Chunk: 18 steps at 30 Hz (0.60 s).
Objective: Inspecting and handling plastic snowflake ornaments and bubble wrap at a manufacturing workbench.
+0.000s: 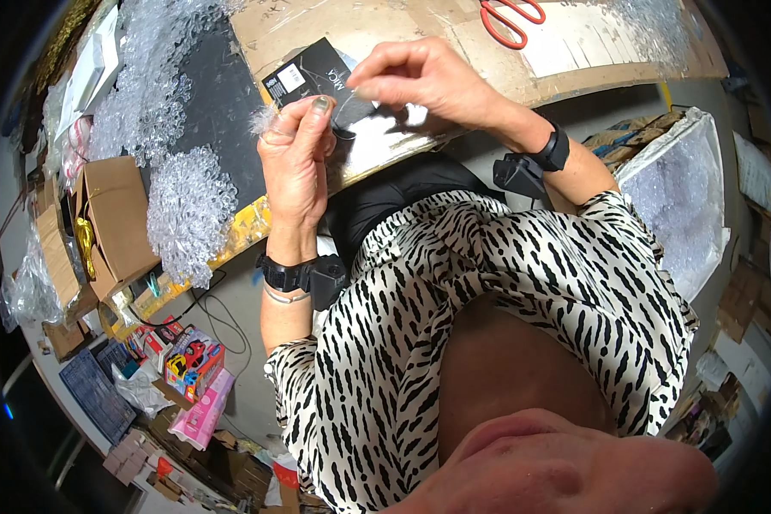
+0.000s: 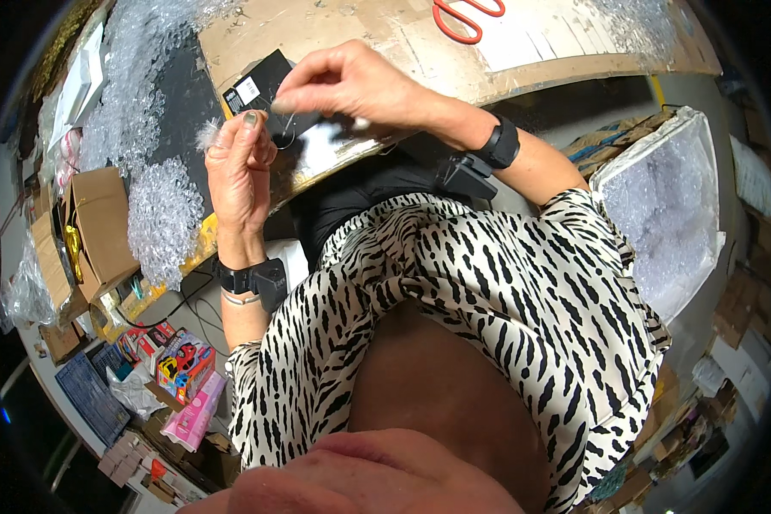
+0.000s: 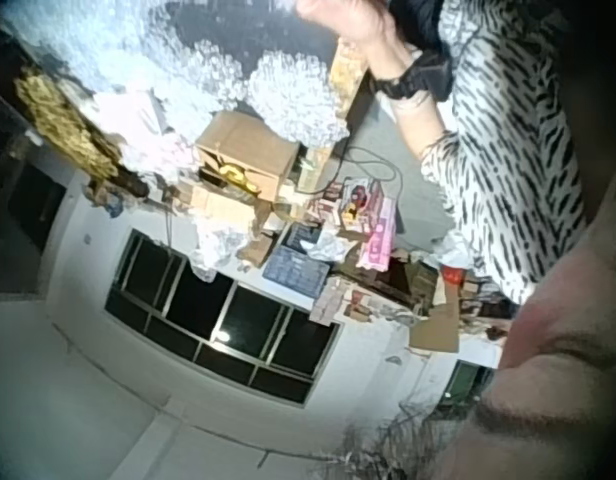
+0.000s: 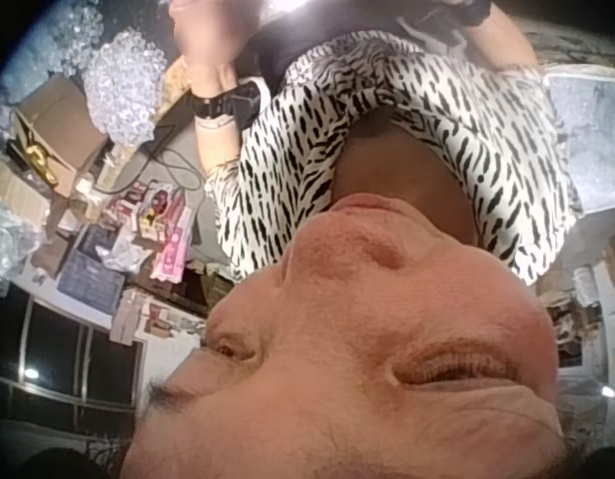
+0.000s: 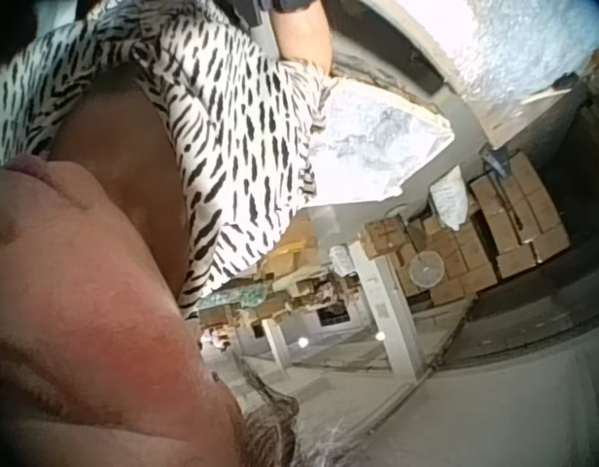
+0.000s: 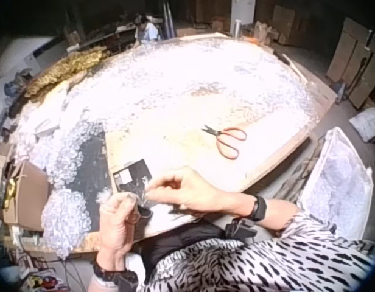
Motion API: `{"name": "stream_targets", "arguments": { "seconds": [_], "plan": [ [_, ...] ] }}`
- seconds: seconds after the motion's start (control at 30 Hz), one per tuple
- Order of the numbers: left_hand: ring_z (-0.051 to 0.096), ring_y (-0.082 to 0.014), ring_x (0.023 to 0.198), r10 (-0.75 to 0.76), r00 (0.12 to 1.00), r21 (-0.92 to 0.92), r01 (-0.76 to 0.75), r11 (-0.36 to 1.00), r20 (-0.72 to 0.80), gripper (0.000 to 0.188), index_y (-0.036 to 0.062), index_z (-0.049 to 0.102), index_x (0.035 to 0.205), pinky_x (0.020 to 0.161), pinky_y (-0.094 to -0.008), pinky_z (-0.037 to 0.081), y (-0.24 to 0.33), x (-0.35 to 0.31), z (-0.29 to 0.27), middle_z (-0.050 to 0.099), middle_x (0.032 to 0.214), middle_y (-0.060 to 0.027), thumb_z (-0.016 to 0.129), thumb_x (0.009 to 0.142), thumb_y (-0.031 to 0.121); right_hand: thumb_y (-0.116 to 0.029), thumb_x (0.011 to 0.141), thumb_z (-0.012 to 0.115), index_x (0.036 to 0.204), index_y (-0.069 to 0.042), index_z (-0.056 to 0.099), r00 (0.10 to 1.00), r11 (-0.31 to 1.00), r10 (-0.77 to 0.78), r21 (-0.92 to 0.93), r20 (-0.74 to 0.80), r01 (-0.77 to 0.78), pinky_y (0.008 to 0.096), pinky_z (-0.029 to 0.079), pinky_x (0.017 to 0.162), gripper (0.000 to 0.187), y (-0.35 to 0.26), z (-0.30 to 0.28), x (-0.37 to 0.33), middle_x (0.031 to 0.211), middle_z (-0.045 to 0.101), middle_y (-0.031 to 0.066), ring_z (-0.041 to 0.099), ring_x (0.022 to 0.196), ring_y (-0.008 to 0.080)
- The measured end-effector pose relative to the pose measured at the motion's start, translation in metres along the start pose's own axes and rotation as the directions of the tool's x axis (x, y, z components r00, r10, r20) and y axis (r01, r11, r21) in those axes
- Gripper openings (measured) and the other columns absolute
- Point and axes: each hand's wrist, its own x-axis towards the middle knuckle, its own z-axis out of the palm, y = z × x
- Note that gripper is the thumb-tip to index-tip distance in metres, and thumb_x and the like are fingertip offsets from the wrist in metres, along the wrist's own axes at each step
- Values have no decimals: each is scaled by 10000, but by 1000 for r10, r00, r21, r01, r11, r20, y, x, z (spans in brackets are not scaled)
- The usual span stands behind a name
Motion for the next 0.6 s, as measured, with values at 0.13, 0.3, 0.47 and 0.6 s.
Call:
{"name": "stream_targets", "arguments": {
  "seconds": [0.13, 0.3, 0.47, 0.6],
  "plan": [
    [395, -55, 574, 9, 1000, -67, -7, 998, 22, 129, 16, 635, 913, 539, -205, 329, -2, 0, 6, 507, 672, 29, 614, 854, 128, -159, 860, 609, 928, -34, 643, 996, 995, -78, -57, 51, 81, 178, 415, 554, 146, 6, 6, 2, 763, 589, -26, 504, 622, 31],
    [389, -56, 563, 35, 999, 58, -37, 998, 40, 115, 20, 645, 896, 531, -207, 324, -3, -2, 3, 522, 671, 25, 617, 852, 122, -152, 856, 613, 924, -31, 649, 998, 999, -48, -9, -35, 48, 192, 430, 633, 143, 4, 6, 5, 823, 600, -14, 529, 725, 43],
    [371, -43, 512, 34, 998, 203, -46, 978, 61, 114, 21, 641, 904, 478, -187, 308, -7, -3, 9, 508, 630, 29, 607, 860, 119, -152, 812, 663, 930, -29, 666, 985, 980, -168, 97, -34, 171, 207, 447, 687, 170, 14, 7, 11, 819, 638, -1, 555, 745, 55],
    [304, -19, 385, -127, 982, -201, 154, 967, 140, 249, -6, 584, 999, 366, -160, 260, 3, -1, 3, 442, 550, 27, 451, 952, 199, -92, 862, 582, 871, -14, 627, 997, 940, 14, 340, -74, 12, 199, 410, 636, 91, 10, -4, 2, 845, 557, 6, 460, 670, 61]
  ]
}}
